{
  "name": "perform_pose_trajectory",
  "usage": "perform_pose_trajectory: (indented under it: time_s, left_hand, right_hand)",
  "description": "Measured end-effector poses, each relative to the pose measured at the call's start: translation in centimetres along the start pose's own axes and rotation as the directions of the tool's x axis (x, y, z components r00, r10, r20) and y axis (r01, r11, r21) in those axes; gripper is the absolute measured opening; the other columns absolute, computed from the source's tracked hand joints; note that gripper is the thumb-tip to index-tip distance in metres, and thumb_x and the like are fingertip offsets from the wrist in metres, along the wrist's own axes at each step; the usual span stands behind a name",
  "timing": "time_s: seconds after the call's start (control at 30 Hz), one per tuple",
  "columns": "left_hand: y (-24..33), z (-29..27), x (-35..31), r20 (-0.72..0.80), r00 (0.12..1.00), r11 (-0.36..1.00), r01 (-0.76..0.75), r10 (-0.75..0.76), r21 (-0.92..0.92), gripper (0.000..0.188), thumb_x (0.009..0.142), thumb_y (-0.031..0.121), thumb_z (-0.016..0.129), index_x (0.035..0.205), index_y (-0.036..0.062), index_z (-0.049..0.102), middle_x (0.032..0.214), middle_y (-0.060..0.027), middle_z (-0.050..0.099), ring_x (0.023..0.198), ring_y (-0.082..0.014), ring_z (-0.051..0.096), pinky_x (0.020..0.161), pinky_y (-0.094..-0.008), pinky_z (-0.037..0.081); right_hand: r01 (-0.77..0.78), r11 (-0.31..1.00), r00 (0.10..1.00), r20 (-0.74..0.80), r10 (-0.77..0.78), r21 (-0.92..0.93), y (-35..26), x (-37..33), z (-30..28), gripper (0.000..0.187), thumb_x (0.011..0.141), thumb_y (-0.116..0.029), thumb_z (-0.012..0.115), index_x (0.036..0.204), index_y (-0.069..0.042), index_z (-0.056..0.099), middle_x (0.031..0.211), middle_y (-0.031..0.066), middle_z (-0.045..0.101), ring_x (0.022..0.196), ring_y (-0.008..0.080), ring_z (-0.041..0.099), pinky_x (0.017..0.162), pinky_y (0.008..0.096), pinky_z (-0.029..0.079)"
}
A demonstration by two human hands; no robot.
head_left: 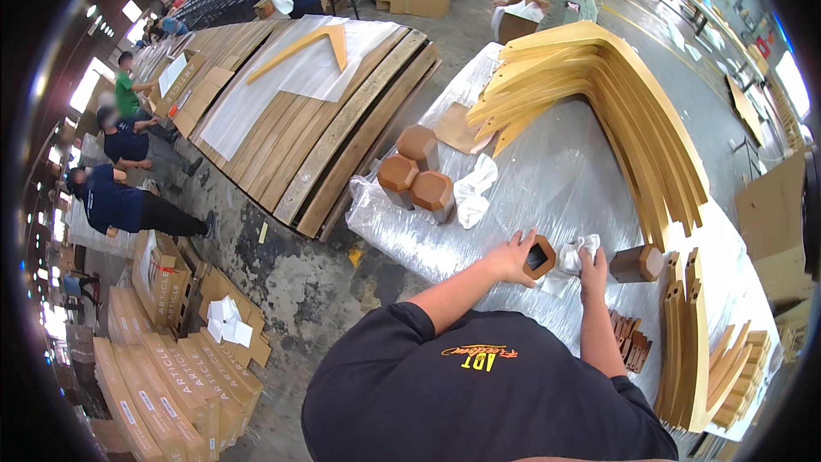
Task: The person wipes small wooden blocks with a white cloth on a plastic-covered table. They handle the blocks one at a time, turning them over to wipe multiple sides, then place them back on the table.
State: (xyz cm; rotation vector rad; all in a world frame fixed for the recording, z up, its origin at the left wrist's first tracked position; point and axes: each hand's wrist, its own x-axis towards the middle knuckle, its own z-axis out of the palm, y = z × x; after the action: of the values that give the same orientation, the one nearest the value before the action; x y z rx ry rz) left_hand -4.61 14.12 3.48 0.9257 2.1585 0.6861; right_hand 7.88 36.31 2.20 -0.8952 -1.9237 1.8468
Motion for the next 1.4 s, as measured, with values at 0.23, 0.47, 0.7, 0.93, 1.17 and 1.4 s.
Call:
perform_pose_trajectory:
  time_s: [0.23, 0.47, 0.7, 0.93, 1.17, 1.4]
  left_hand:
    - [2.4, 2.3, -1.4, -0.143, 0.980, 0.989, 0.127, -0.137, -0.075, 0.142, 0.069, 0.045, 0.096, 0.172, 0.0124, 0.003, 0.169, -0.0323, 0.026, 0.145, -0.0532, 0.044, 0.117, -0.0560, 0.047]
    - [-0.6, 3.3, 0.6, -0.327, 0.941, 0.987, -0.129, 0.090, -0.097, 0.134, 0.065, 0.038, 0.099, 0.165, -0.0055, 0.021, 0.154, -0.0318, 0.048, 0.145, -0.0454, 0.048, 0.122, -0.0479, 0.041]
    - [-4.5, 3.7, -0.9, -0.290, 0.957, 0.908, -0.097, -0.028, -0.409, 0.128, 0.074, 0.037, 0.098, 0.166, -0.0059, 0.020, 0.164, -0.0328, 0.035, 0.154, -0.0427, 0.037, 0.126, -0.0458, 0.035]
    - [-4.0, 4.1, -0.7, -0.310, 0.949, 0.933, -0.162, 0.058, -0.321, 0.117, 0.077, 0.029, 0.095, 0.165, -0.0027, 0.025, 0.162, -0.0303, 0.038, 0.153, -0.0437, 0.039, 0.126, -0.0468, 0.035]
    - [-4.3, 4.8, 0.7, -0.327, 0.938, 0.916, -0.227, 0.114, -0.331, 0.108, 0.078, 0.015, 0.094, 0.162, -0.0054, 0.030, 0.155, -0.0261, 0.049, 0.146, -0.0355, 0.049, 0.119, -0.0436, 0.043]
    - [-6.1, 6.4, 1.2, -0.326, 0.941, 0.824, -0.256, 0.093, -0.505, 0.105, 0.078, 0.023, 0.095, 0.160, -0.0011, 0.035, 0.156, -0.0276, 0.048, 0.146, -0.0445, 0.046, 0.121, -0.0493, 0.039]
  right_hand:
    - [0.036, 0.999, 0.999, 0.022, -0.036, -0.001, 0.2, -1.2, 0.3, 0.022, 0.103, -0.016, 0.068, 0.120, -0.003, 0.066, 0.111, 0.0031, 0.068, 0.102, 0.0123, 0.062, 0.090, 0.0300, 0.050]
    - [0.043, 0.999, 0.997, -0.059, -0.043, -0.004, -0.7, -0.4, -0.2, 0.038, 0.098, -0.022, 0.073, 0.129, -0.001, 0.065, 0.119, 0.0062, 0.071, 0.108, 0.0162, 0.064, 0.096, 0.0333, 0.051]
    - [0.107, 0.973, 0.993, -0.078, -0.092, 0.204, -6.1, -2.6, 1.2, 0.033, 0.097, -0.017, 0.076, 0.124, -0.001, 0.064, 0.113, 0.0049, 0.071, 0.105, 0.0150, 0.067, 0.093, 0.0306, 0.053]
    - [0.462, 0.384, 0.880, 0.357, -0.315, -0.800, -8.0, -5.3, 1.9, 0.047, 0.086, -0.024, 0.083, 0.127, -0.005, 0.070, 0.143, 0.0200, 0.062, 0.132, 0.0411, 0.059, 0.109, 0.0490, 0.050]
    - [0.521, 0.459, 0.710, 0.664, 0.235, -0.720, -6.3, -2.7, 5.3, 0.037, 0.092, -0.009, 0.066, 0.128, -0.005, 0.071, 0.115, 0.0215, 0.074, 0.111, 0.0398, 0.071, 0.095, 0.0484, 0.056]
    - [0.523, 0.256, 0.484, 0.531, 0.696, -0.813, -9.9, 0.5, 8.8, 0.058, 0.082, 0.003, 0.057, 0.140, -0.003, 0.061, 0.100, 0.0240, 0.074, 0.096, 0.0379, 0.074, 0.079, 0.0478, 0.059]
